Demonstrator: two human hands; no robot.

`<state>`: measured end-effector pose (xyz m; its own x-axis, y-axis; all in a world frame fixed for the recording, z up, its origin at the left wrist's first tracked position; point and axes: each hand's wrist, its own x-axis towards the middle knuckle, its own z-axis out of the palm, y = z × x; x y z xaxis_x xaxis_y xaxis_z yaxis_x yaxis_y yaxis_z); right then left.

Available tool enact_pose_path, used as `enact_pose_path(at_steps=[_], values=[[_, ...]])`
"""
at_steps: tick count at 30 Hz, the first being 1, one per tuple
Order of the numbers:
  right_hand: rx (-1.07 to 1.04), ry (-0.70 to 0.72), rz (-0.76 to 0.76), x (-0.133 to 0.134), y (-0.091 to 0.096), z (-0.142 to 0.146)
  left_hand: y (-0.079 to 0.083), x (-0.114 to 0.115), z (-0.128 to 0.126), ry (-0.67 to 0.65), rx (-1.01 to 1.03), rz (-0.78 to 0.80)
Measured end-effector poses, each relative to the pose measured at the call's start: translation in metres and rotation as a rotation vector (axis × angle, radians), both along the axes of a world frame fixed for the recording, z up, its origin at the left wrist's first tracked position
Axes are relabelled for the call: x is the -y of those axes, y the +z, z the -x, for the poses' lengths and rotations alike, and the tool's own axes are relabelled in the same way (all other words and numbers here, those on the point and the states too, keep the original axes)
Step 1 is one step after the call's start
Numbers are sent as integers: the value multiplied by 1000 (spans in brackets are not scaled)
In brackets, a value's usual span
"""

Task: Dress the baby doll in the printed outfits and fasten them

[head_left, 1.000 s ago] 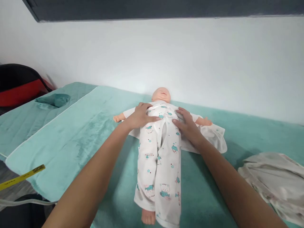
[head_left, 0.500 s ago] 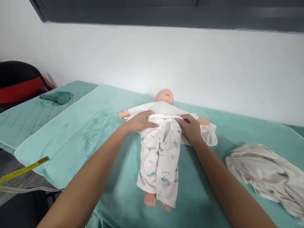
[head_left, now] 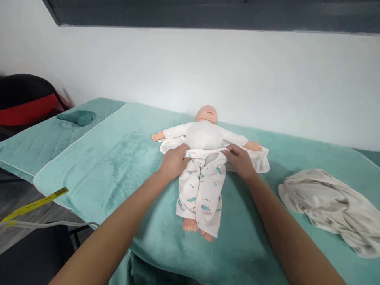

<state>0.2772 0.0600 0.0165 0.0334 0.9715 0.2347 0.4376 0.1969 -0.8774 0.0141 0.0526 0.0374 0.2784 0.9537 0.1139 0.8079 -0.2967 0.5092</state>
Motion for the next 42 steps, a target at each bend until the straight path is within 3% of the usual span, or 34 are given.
enact_pose_path(at_steps=[3, 6, 10, 12, 14, 16, 18, 20, 23, 25, 27, 30, 32, 34, 37, 42], values=[[100, 139, 77, 9, 3, -1, 7, 3, 14, -114, 205, 174], [144, 282, 102, 20, 6, -3, 13, 4, 29, -266, 247, 280], [278, 244, 64, 28, 4, -1, 9, 5, 28, -294, 209, 101], [300, 144, 38, 29, 1, 4, 4, 8, 19, -246, 176, -7], [266, 59, 22, 30, -2, 10, 1, 13, 9, -111, 143, -57], [203, -4, 17, 33, -3, 14, 0, 20, 2, 64, 150, -45], [132, -14, 42, 39, -3, 14, 2, 26, 0, 142, 228, 37], [88, 46, 96, 47, -1, 11, 6, 30, 4, 62, 317, 182], [120, 260, 147, 61, 3, 6, 13, 34, 18, -150, 301, 345], [144, 338, 114, 67, 4, 6, 14, 36, 24, -227, 222, 283], [142, 277, 77, 71, 2, 10, 11, 40, 23, -260, 173, 150], [92, 112, 92, 75, -3, 17, 3, 49, 15, -148, 170, 71], [52, 65, 124, 78, -6, 22, -1, 58, 9, 33, 238, 97], [32, 55, 142, 83, -6, 24, 0, 66, 7, 119, 349, 161], [58, 110, 180, 100, -1, 23, 7, 77, 14, -52, 395, 282], [197, 347, 108, 141, -4, 20, 10, 100, 31, -359, 171, 305]])
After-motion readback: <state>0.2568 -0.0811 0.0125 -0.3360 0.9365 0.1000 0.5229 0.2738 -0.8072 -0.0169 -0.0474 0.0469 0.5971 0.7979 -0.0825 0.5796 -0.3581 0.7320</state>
